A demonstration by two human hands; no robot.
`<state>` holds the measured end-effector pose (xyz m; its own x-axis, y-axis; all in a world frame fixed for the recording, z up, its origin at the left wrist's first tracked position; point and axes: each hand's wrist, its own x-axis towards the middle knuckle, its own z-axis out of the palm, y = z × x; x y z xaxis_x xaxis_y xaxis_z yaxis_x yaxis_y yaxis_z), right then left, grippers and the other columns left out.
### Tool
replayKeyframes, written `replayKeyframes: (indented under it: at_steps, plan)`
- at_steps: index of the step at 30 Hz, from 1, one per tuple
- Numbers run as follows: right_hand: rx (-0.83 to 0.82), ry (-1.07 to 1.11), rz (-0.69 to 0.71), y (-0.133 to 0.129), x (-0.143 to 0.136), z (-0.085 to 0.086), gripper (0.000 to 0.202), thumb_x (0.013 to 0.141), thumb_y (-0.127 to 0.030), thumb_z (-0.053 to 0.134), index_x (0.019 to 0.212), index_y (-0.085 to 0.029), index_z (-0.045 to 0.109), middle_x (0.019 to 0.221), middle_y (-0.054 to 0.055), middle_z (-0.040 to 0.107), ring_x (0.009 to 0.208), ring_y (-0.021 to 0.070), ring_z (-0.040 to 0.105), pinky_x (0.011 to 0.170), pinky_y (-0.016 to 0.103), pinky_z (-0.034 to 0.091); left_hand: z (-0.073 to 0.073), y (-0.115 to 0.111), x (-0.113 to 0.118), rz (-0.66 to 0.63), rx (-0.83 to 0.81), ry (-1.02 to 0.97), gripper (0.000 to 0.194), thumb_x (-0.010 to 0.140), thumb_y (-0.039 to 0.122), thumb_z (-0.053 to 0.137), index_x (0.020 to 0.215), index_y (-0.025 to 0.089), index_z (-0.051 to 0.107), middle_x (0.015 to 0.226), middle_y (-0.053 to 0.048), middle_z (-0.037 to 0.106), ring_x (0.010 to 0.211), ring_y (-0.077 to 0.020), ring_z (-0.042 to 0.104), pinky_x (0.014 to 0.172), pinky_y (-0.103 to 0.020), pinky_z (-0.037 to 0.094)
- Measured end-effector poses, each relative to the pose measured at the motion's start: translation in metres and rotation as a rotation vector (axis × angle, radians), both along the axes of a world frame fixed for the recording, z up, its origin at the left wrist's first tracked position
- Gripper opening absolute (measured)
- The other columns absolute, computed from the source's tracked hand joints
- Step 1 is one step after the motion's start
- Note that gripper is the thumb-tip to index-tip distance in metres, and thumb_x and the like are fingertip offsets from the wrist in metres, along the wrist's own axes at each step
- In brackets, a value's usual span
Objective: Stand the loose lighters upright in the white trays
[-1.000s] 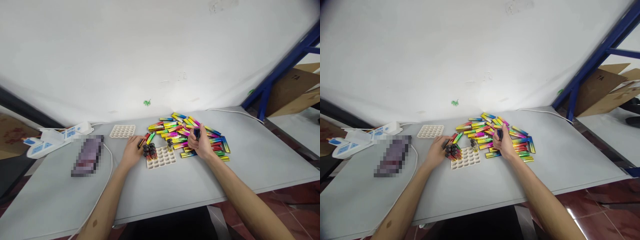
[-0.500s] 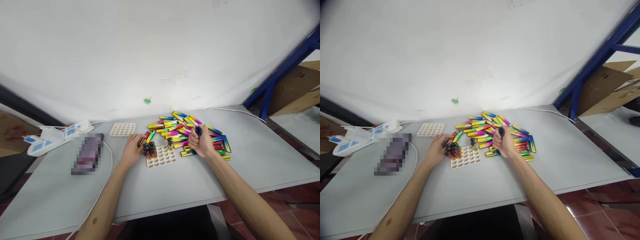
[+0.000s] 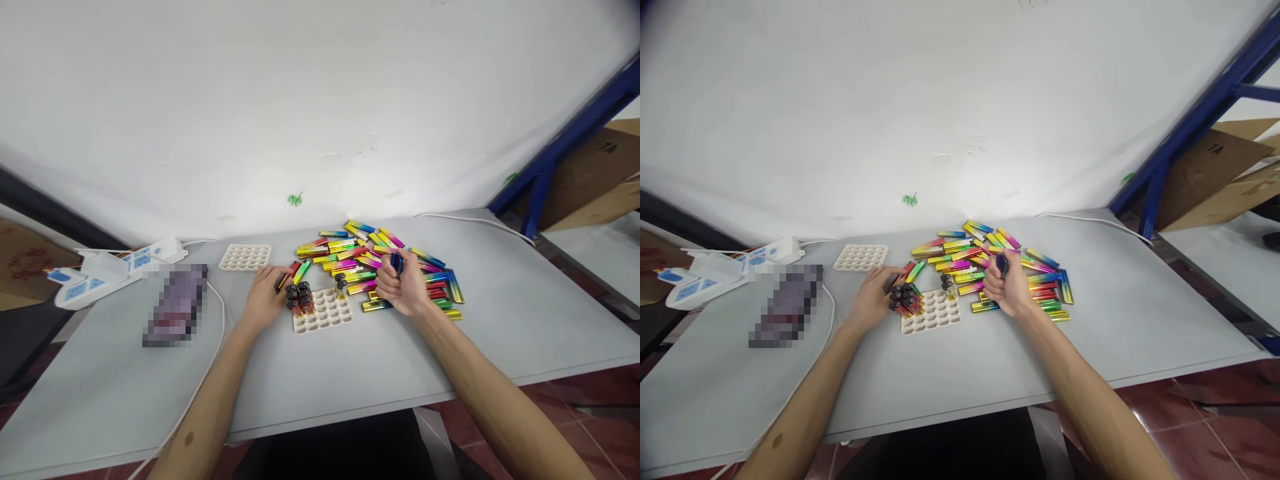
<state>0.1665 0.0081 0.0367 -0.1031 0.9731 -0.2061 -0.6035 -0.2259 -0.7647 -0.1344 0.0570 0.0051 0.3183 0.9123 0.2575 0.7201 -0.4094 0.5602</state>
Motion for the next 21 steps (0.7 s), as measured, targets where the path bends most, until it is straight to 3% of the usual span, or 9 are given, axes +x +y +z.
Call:
replayKeyframes:
  at_steps: [7,11,15,18,21]
  plan:
    - [0.041,-0.038,0.048,-0.0020,-0.0022,-0.0014,0.052,0.093,-0.059,0.042,0.057,-0.021,0.043,0.045,-0.010,0.015,0.040,0.0068,0.006,0.034,0.018,0.015,-0.0015,0.0005,-0.0007,-0.003,0.000,0.011,0.023,0.095,0.032,0.047,0.105,0.022,0.065,0.106,-0.006,0.069,0.104,-0.0261,0.056,0.093,-0.041,0.043]
    - [0.115,-0.148,0.058,-0.0035,-0.0078,-0.0033,0.049,0.090,-0.064,0.047,0.072,-0.020,0.057,0.052,-0.007,0.028,0.041,0.0073,0.020,0.039,0.020,0.027,-0.0042,0.0020,-0.0014,-0.002,0.002,0.015,0.021,0.094,0.032,0.049,0.105,0.023,0.065,0.106,-0.006,0.069,0.104,-0.0264,0.055,0.093,-0.041,0.043]
    - [0.244,-0.438,0.049,-0.0051,-0.0082,-0.0063,0.030,0.086,-0.050,0.066,0.082,-0.020,0.066,0.069,0.000,0.053,0.063,0.0136,0.049,0.061,0.026,0.044,-0.0047,0.0020,-0.0013,-0.003,-0.002,0.020,0.021,0.095,0.032,0.048,0.105,0.023,0.065,0.106,-0.006,0.069,0.105,-0.0264,0.055,0.093,-0.041,0.044]
    - [0.375,-0.671,0.066,-0.0061,-0.0043,-0.0074,0.027,0.085,-0.046,0.070,0.077,-0.021,0.067,0.077,0.001,0.056,0.074,0.0161,0.051,0.067,0.027,0.043,-0.0045,0.0019,-0.0011,0.004,0.000,0.020,0.021,0.095,0.033,0.048,0.105,0.023,0.065,0.106,-0.006,0.069,0.104,-0.0264,0.055,0.093,-0.041,0.044]
    - [0.443,-0.751,0.098,-0.0063,-0.0007,-0.0071,0.026,0.085,-0.045,0.070,0.075,-0.021,0.068,0.080,0.001,0.055,0.074,0.0160,0.049,0.065,0.028,0.041,-0.0046,0.0023,-0.0011,0.011,0.001,0.019,0.021,0.095,0.032,0.049,0.105,0.023,0.065,0.106,-0.007,0.069,0.104,-0.0268,0.055,0.093,-0.042,0.044]
